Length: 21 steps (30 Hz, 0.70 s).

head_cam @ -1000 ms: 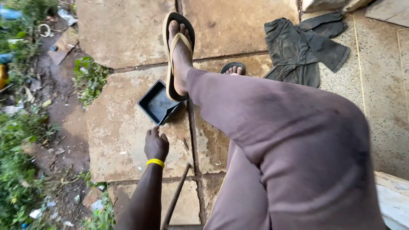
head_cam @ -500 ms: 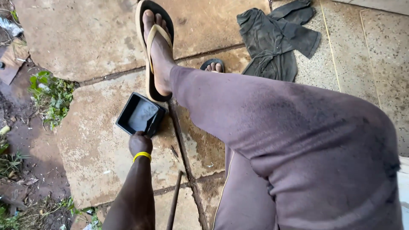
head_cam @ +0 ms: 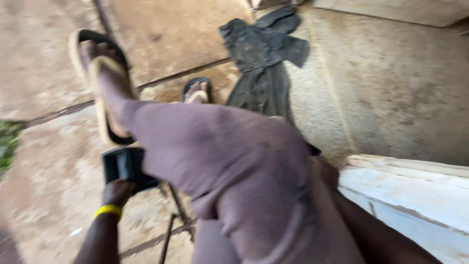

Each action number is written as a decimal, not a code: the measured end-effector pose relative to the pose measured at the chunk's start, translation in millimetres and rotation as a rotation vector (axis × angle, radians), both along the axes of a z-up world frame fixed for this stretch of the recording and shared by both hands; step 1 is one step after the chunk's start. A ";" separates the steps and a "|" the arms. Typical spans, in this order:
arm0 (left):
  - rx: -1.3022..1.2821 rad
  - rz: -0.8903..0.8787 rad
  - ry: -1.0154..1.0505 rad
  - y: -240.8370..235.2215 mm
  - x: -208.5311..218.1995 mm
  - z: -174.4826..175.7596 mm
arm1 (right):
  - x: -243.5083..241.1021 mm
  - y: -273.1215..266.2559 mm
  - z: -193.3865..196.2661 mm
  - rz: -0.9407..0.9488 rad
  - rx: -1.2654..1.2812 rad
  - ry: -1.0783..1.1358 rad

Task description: Cleaning a black plastic component or bin with a cloth while seated outdoors.

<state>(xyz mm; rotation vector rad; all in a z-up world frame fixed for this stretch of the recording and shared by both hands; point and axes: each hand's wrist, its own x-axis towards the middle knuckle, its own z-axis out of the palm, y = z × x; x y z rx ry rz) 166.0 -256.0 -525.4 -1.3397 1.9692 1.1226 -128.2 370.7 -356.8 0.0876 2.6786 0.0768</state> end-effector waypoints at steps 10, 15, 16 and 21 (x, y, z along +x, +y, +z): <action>-0.078 -0.031 -0.053 25.8 15.5 8.4 | -2.9 16.4 19.0 0.066 -0.022 -0.040; 0.048 0.009 0.082 27.6 14.7 -3.2 | -17.7 13.4 49.1 -0.213 0.045 -0.527; 0.047 0.004 0.080 25.6 11.5 5.8 | -17.5 28.1 47.4 -0.217 0.043 -0.529; -0.025 -0.063 0.039 23.2 9.1 12.3 | -28.8 -1.3 141.8 -0.388 -0.042 -0.563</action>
